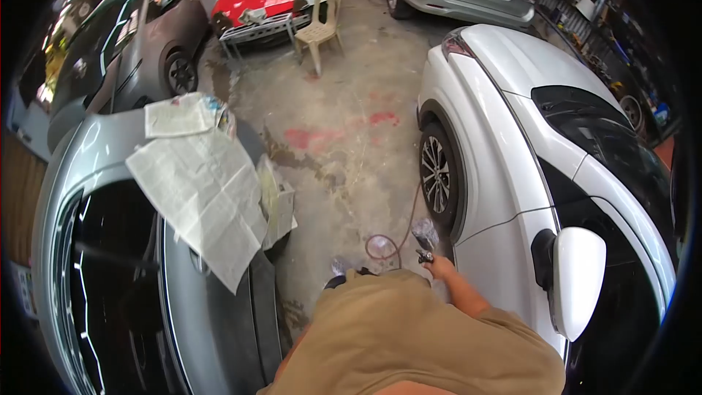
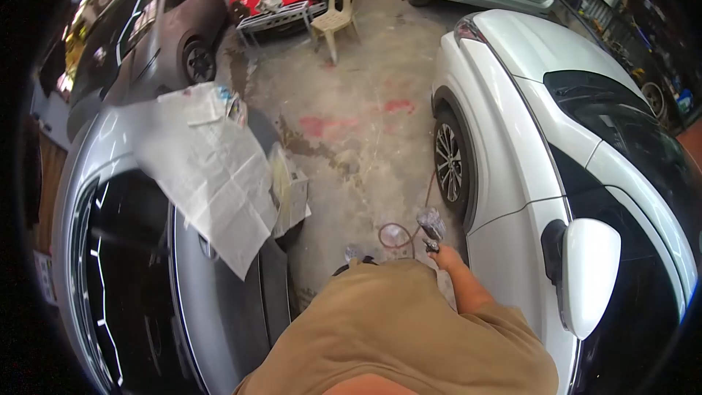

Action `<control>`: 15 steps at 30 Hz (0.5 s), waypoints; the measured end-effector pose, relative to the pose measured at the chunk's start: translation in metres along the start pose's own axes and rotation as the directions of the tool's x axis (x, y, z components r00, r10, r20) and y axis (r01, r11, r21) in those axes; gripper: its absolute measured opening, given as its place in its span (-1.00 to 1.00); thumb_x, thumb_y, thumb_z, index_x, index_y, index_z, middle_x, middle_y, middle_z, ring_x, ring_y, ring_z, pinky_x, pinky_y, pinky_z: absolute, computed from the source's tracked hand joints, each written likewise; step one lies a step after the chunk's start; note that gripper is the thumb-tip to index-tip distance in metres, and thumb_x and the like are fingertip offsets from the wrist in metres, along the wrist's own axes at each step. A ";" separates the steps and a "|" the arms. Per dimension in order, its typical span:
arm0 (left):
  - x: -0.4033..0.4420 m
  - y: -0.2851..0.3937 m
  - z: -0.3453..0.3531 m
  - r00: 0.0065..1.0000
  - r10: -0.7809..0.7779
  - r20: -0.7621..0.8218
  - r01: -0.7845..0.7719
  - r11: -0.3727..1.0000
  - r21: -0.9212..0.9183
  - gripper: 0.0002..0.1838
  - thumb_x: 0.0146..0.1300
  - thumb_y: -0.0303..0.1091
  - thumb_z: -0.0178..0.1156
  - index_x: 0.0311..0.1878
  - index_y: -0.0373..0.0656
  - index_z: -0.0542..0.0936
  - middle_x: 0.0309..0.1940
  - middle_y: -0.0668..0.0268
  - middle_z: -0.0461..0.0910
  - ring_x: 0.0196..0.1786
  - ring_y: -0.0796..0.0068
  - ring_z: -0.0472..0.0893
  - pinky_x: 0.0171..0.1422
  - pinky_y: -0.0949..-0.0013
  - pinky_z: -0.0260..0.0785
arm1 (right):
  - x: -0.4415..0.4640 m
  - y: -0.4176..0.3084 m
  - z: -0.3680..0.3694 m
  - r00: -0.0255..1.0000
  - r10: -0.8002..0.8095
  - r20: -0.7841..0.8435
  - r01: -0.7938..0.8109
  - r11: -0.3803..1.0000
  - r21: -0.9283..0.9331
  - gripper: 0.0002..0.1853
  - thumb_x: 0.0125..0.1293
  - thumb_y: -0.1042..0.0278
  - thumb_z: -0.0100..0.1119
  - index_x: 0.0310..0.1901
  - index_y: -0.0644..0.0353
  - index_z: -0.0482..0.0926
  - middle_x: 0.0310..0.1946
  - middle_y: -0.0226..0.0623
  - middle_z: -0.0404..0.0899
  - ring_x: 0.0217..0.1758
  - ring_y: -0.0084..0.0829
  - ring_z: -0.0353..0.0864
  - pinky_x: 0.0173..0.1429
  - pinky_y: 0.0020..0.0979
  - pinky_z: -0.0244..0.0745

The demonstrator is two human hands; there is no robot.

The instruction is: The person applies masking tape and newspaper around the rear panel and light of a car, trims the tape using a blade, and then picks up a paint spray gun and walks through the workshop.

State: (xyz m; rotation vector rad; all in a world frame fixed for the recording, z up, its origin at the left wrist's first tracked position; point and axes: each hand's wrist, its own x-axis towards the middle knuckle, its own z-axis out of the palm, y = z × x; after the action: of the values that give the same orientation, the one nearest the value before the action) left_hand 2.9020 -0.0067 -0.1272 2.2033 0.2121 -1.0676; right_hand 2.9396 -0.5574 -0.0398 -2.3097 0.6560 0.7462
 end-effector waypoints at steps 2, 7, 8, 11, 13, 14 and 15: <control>0.043 0.009 -0.058 0.997 0.054 0.053 -0.060 0.990 0.124 -0.67 0.39 -0.15 0.11 -0.01 -0.16 0.69 0.01 0.04 0.68 0.05 0.01 0.66 0.15 0.03 0.52 | 0.032 0.010 0.022 0.996 0.092 0.023 -0.092 0.995 0.024 -0.48 0.34 -0.10 0.36 0.12 0.16 0.65 -0.16 0.08 0.75 -0.14 0.03 0.78 -0.05 -0.01 0.64; 0.151 0.030 -0.200 0.823 0.335 0.458 -0.567 0.463 0.681 -0.71 0.43 -0.23 0.09 -0.03 -0.18 0.70 -0.02 -0.03 0.70 0.11 -0.09 0.66 0.27 0.00 0.50 | 0.004 -0.027 0.031 0.966 0.254 0.054 -0.259 0.925 0.278 -0.41 0.29 -0.10 0.42 0.15 0.22 0.62 -0.36 -0.07 0.73 -0.51 -0.26 0.71 -0.34 -0.19 0.60; 0.174 0.041 -0.225 0.879 0.362 0.310 -0.474 0.586 0.658 -0.69 0.45 -0.21 0.09 -0.01 -0.20 0.70 -0.03 -0.03 0.71 0.09 -0.09 0.67 0.26 0.01 0.50 | 0.007 -0.017 0.043 0.970 0.234 0.071 -0.245 0.934 0.260 -0.42 0.29 -0.09 0.42 0.13 0.23 0.63 -0.41 -0.10 0.71 -0.56 -0.28 0.69 -0.40 -0.20 0.59; 0.232 0.084 -0.278 0.988 0.001 -0.157 -0.003 1.000 -0.011 -0.66 0.49 -0.14 0.12 0.02 -0.23 0.66 -0.11 0.06 0.72 -0.08 0.05 0.70 0.06 0.12 0.54 | 0.023 -0.010 0.060 0.963 0.227 0.144 -0.257 0.936 0.241 -0.43 0.30 -0.11 0.41 0.13 0.22 0.64 -0.43 -0.11 0.71 -0.56 -0.28 0.68 -0.41 -0.19 0.59; 0.254 0.118 -0.301 0.976 -0.066 -0.206 0.000 0.954 -0.301 -0.71 0.49 -0.13 0.13 -0.02 -0.17 0.63 -0.26 0.22 0.68 -0.26 0.30 0.65 -0.18 0.24 0.52 | 0.046 -0.022 0.048 0.948 0.256 0.187 -0.296 0.927 0.231 -0.42 0.31 -0.12 0.39 0.14 0.22 0.64 -0.39 -0.09 0.72 -0.50 -0.25 0.70 -0.35 -0.18 0.60; 0.258 0.144 -0.307 0.971 -0.110 -0.211 0.002 0.890 -0.456 -0.72 0.49 -0.12 0.13 -0.07 -0.14 0.62 -0.33 0.31 0.64 -0.37 0.42 0.60 -0.28 0.31 0.47 | 0.062 -0.030 0.041 0.942 0.269 0.200 -0.312 0.923 0.226 -0.41 0.32 -0.13 0.38 0.15 0.21 0.64 -0.38 -0.08 0.72 -0.47 -0.23 0.71 -0.32 -0.17 0.60; 0.267 0.170 -0.313 0.966 -0.148 -0.214 -0.009 0.803 -0.596 -0.74 0.49 -0.11 0.13 -0.13 -0.11 0.62 -0.40 0.39 0.61 -0.47 0.54 0.54 -0.38 0.37 0.42 | 0.082 -0.039 0.031 0.940 0.274 0.205 -0.316 0.924 0.214 -0.41 0.32 -0.14 0.37 0.15 0.21 0.64 -0.36 -0.07 0.73 -0.44 -0.22 0.71 -0.29 -0.17 0.61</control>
State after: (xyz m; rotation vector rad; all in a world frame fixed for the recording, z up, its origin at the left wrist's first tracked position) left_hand 3.3451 0.0250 -0.1037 1.7458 0.6560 -0.6280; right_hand 3.0116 -0.5309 -0.0974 -1.9193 0.9729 0.9347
